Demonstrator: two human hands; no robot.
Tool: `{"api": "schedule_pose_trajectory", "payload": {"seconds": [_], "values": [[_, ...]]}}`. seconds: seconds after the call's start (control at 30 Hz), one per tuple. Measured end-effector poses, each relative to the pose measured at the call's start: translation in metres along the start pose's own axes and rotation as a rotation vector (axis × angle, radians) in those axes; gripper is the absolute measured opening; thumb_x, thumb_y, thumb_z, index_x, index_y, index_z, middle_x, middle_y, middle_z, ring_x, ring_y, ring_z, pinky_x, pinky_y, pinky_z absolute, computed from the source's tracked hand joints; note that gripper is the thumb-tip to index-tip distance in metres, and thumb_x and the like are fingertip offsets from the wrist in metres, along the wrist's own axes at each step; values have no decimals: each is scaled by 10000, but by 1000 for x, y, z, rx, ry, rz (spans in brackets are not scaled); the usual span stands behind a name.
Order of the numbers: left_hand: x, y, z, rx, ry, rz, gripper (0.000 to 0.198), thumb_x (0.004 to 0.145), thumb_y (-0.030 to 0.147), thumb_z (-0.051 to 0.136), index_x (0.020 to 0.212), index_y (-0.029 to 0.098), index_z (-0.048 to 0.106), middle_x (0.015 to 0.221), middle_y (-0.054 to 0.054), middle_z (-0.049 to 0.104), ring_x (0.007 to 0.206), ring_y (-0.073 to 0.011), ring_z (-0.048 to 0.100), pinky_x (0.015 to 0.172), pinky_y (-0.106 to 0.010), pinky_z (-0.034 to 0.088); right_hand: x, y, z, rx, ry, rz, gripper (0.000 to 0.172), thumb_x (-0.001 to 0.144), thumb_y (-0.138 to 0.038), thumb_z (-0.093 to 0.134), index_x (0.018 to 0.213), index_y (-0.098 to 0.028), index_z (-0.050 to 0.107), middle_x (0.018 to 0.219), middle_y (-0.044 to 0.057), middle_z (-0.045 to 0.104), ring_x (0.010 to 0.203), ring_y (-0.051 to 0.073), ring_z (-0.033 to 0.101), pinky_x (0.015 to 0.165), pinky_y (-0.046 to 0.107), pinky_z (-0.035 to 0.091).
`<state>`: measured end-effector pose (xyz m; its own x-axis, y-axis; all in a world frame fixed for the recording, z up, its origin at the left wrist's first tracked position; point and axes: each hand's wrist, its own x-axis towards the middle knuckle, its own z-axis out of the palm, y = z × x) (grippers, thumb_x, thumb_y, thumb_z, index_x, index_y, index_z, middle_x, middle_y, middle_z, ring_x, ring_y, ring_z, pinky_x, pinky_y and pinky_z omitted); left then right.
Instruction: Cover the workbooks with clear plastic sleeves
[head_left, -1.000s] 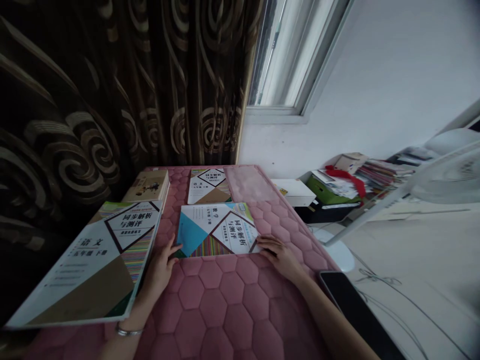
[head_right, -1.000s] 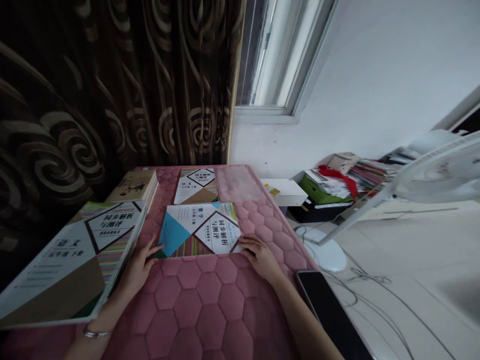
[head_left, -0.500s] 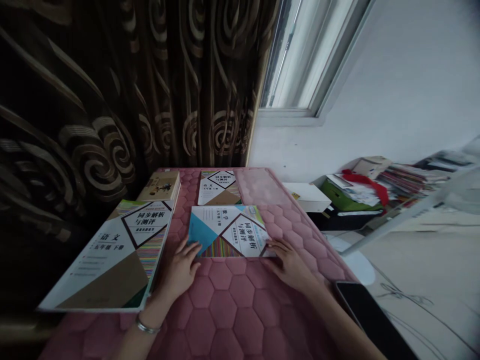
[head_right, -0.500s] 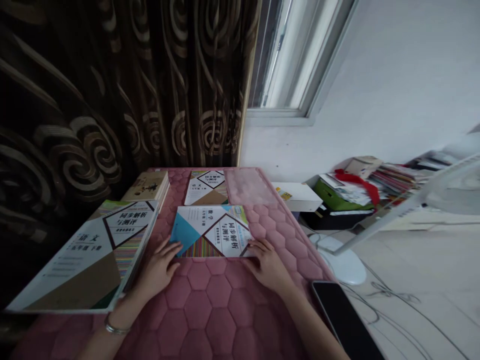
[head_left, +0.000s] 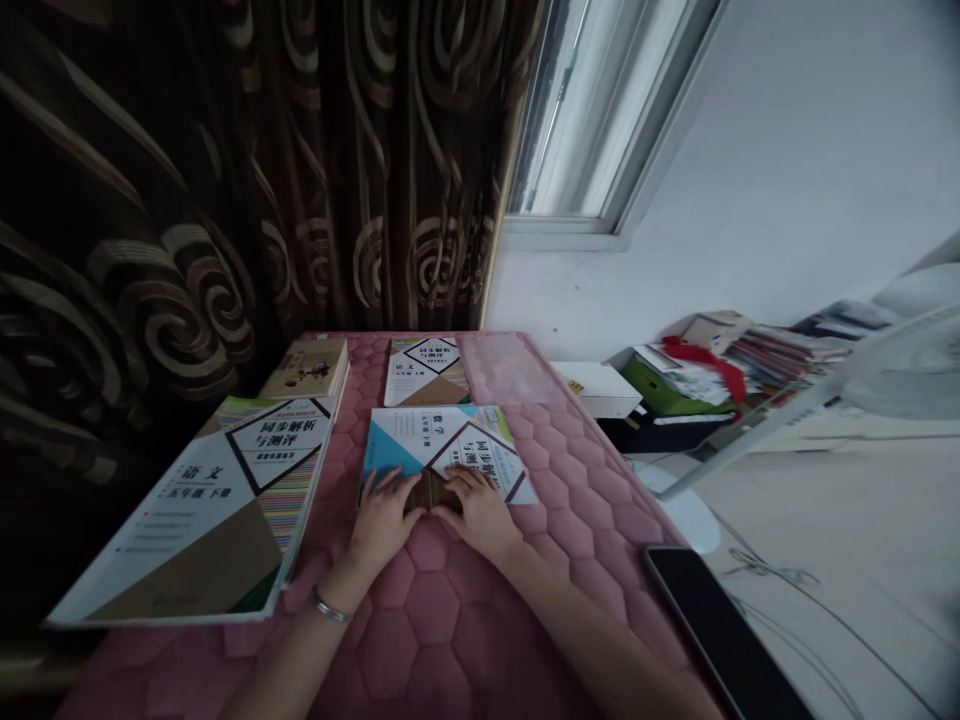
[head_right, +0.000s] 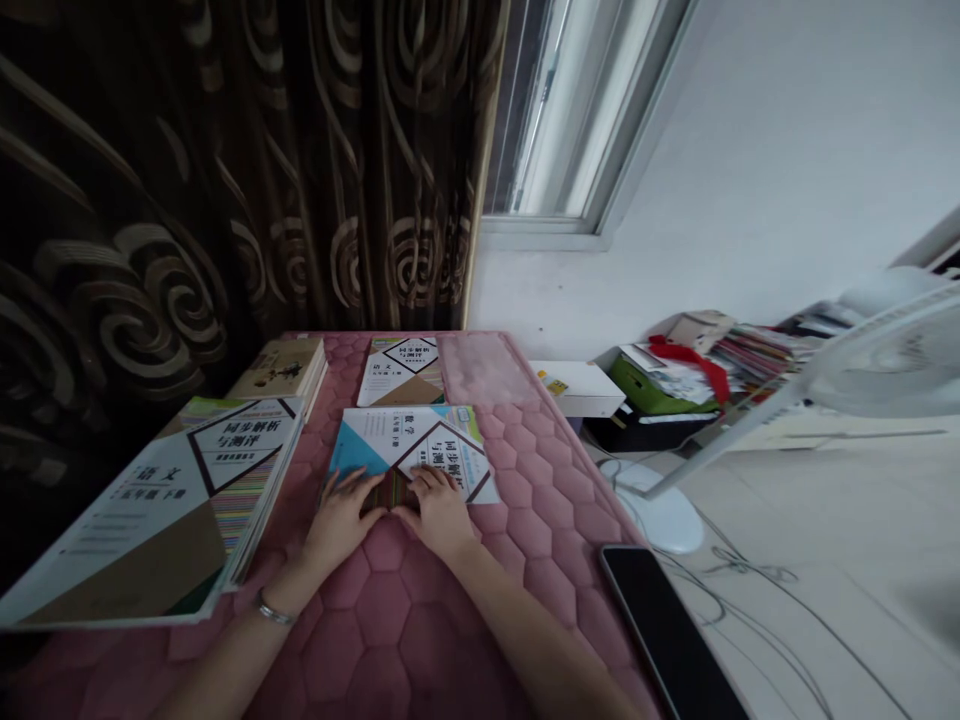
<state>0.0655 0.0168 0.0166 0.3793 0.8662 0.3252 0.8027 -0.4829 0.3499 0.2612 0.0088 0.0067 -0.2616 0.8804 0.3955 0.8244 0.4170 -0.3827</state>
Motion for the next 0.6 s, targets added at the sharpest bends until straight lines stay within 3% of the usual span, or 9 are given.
{"api": "schedule_pose_trajectory", "payload": {"seconds": [0.23,0.4,0.6], "values": [[-15,-30,-17,18,62,-50,394,791,151,671,1168,265,659,1138,-82,716,1106,-274,624,981,-479,452,-29,55,-32,12,26,30,110,849,-286,671,939,-231,699,1189,78,683,1182,260,578,995,462,477],[-29,-60,-21,-101,105,-20,270,802,103,593,989,238,734,1084,-58,739,1007,-226,679,931,-402,534,-50,101,-60,122,41,37,116,872,-268,620,905,-226,722,1125,81,712,1107,242,626,982,463,496],[-31,-74,-13,-192,128,-27,297,818,116,533,953,253,759,1083,-32,748,991,-192,694,917,-376,562,-54,116,-58,231,40,41,165,887,-275,591,941,-234,742,1131,74,718,1114,226,625,1010,465,481]]}}
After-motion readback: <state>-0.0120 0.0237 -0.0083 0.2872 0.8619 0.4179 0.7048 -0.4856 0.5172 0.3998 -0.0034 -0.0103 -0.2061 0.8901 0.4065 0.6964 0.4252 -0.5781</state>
